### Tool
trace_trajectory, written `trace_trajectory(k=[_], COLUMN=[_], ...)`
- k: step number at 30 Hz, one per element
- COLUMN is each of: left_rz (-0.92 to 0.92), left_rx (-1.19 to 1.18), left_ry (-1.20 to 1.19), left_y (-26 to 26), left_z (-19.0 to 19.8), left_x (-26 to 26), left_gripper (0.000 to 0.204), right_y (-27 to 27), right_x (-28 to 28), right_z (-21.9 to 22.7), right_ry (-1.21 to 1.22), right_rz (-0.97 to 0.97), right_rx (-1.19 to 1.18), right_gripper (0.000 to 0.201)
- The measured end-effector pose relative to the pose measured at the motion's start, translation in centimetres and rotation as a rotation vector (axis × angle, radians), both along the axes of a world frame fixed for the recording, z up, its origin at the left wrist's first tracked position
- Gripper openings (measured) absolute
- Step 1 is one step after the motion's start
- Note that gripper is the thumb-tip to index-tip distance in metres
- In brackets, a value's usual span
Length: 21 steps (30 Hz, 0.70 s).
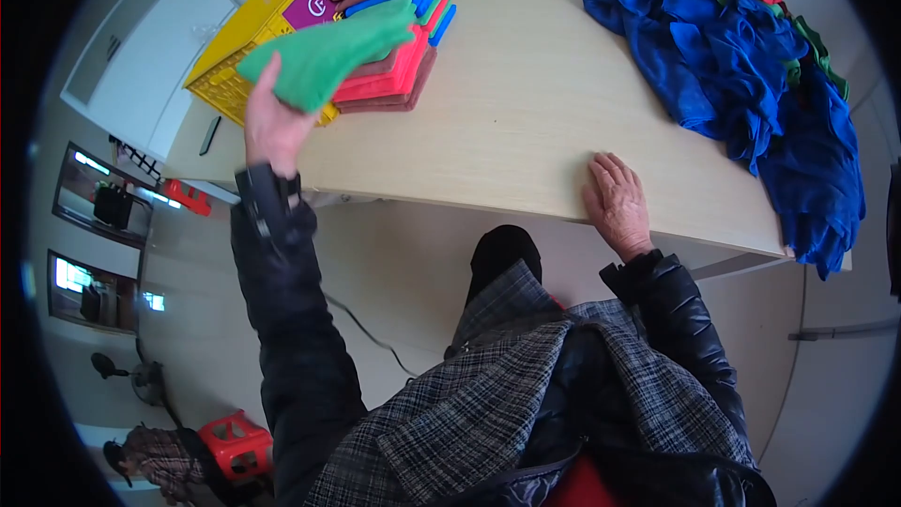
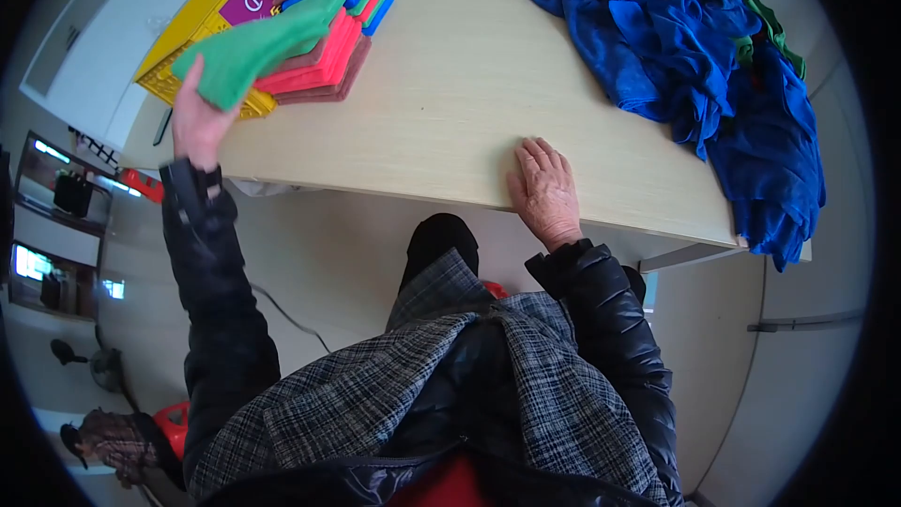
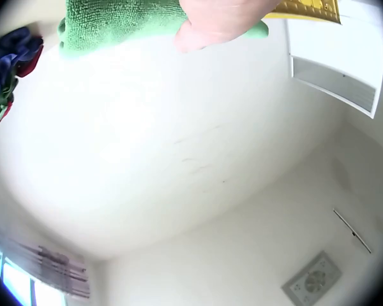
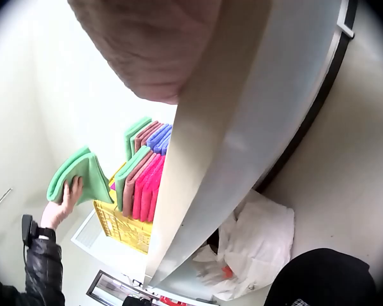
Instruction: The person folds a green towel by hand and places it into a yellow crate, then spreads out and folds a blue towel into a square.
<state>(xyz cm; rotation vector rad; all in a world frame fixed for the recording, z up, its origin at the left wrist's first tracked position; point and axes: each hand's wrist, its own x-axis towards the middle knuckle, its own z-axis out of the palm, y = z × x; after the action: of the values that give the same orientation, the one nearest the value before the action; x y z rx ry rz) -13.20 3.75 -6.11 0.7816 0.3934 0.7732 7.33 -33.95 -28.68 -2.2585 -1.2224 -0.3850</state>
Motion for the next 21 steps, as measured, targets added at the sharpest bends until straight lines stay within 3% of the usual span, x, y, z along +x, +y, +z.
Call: trace_trajectory(k=[5, 9, 14, 21], left_rz=[0.02, 0.015, 0.073, 0.067], left_rx=[0.08, -0.025, -0.161, -0.262], left_ry=[-0.027, -0.116, -0.047, -0.134], left_y=[10.2, 15.5, 16.4, 16.0], left_z=[4.2, 1.9, -4.8, -3.8], left_x=[6.9, 10.5, 11.4, 11.4], left_gripper=[0.048, 0.05, 0.051, 0.052], right_y=[0.2, 0.3, 0.3, 0.2], right_x=[-0.1, -0.2, -0.2, -0.4], right_z=[0.2, 0.2, 0.4, 0.3], right_ry=[0.022, 0.037, 0.037, 0.031], right_rz=[-0.036, -0.061, -0.062, -0.064], right_rx=[-0.022, -0.025, -0.025, -0.023], right_gripper=[0.042, 0.043, 0.043, 0.043])
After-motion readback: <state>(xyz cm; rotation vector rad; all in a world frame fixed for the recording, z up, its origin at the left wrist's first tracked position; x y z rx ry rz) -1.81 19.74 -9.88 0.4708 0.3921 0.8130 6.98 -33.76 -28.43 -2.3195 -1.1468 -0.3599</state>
